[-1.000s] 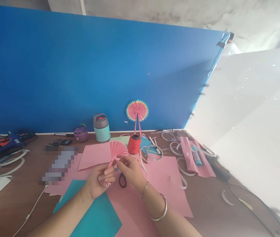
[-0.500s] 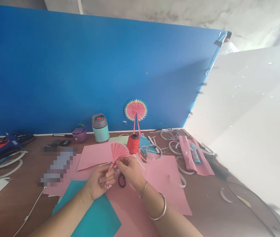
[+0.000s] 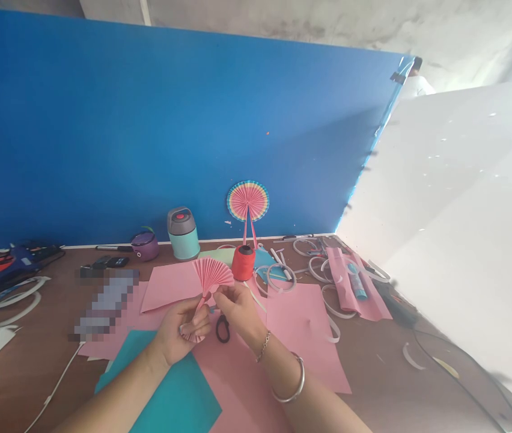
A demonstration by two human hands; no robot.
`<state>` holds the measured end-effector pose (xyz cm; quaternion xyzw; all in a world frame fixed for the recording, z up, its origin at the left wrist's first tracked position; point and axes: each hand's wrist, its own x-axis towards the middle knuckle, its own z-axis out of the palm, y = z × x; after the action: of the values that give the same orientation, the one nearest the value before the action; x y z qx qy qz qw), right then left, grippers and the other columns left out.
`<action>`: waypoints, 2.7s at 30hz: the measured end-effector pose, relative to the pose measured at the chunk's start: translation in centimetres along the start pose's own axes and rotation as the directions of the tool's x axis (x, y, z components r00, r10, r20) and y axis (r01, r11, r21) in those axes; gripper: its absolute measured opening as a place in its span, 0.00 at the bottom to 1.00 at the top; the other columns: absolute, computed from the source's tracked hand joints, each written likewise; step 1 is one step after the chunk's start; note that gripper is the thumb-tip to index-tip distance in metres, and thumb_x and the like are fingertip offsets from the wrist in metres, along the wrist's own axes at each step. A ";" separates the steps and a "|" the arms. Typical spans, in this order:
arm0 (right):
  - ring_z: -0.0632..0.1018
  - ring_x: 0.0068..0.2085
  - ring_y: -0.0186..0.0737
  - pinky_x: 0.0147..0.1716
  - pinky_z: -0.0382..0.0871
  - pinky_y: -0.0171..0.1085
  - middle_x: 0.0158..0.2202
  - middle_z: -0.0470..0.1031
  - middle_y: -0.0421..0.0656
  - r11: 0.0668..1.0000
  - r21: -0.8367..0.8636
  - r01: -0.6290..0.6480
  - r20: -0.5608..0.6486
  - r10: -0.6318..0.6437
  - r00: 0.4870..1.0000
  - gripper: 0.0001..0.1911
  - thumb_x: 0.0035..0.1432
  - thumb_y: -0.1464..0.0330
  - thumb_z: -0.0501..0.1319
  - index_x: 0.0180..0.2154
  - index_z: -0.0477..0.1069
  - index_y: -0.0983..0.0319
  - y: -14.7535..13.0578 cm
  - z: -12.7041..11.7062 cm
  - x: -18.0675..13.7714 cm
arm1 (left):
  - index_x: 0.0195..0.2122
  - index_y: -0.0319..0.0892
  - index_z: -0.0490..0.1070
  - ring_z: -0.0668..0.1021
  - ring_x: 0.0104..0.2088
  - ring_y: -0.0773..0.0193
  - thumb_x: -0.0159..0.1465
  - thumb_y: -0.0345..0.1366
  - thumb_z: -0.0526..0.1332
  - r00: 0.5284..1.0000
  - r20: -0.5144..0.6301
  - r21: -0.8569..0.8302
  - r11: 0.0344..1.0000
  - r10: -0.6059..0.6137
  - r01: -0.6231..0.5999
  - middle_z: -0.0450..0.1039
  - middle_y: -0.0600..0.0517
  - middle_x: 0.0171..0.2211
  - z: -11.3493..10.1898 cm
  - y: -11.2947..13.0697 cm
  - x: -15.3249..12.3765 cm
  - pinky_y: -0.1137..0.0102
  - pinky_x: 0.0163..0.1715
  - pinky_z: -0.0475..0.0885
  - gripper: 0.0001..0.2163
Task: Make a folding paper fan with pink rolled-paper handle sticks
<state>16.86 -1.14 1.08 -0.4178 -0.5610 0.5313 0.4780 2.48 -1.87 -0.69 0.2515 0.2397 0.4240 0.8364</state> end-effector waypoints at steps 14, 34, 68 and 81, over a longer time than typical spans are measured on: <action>0.56 0.18 0.26 0.19 0.45 0.32 0.15 0.57 0.33 0.958 0.184 -0.220 0.219 0.178 0.959 0.12 0.46 0.67 0.61 0.18 0.60 0.62 0.1 -0.2 -0.1 | 0.16 0.40 0.61 0.55 0.10 0.74 0.59 0.37 0.59 0.993 -0.008 0.089 0.989 0.120 -0.119 0.49 0.60 0.06 0.1 -0.5 0.2 0.75 0.14 0.56 0.16; 0.68 0.24 0.35 0.27 0.57 0.35 0.24 0.71 0.40 0.514 -0.737 0.438 0.147 -0.510 0.847 0.05 0.56 0.70 0.56 0.35 0.68 0.60 1.1 0.1 -1.0 | 0.14 0.39 0.62 0.55 0.11 0.76 0.61 0.43 0.58 0.990 -0.057 0.082 0.989 0.131 -0.126 0.46 0.60 0.07 -0.1 -0.3 0.2 0.77 0.17 0.58 0.21; 0.66 0.20 0.30 0.23 0.57 0.31 0.19 0.68 0.35 0.516 -0.649 0.559 0.181 -0.609 0.772 0.04 0.59 0.73 0.53 0.35 0.66 0.60 2.0 -0.1 -0.5 | 0.16 0.37 0.64 0.50 0.11 0.77 0.62 0.31 0.56 0.998 0.051 -0.151 0.988 0.039 -0.031 0.46 0.61 0.08 -0.3 -0.2 0.1 0.78 0.15 0.57 0.16; 0.70 0.21 0.32 0.24 0.59 0.32 0.19 0.70 0.35 0.492 -0.702 0.515 0.160 -0.596 0.787 0.05 0.59 0.71 0.55 0.38 0.66 0.60 2.3 -0.2 -0.3 | 0.12 0.37 0.61 0.49 0.11 0.77 0.60 0.33 0.58 0.999 0.048 -0.113 0.994 0.016 -0.010 0.44 0.61 0.08 -0.4 0.0 0.1 0.78 0.16 0.56 0.19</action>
<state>17.00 -1.24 -1.22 -0.3927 -0.7993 0.0647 0.4503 2.31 -1.73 -1.04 0.2158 0.1934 0.4361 0.8520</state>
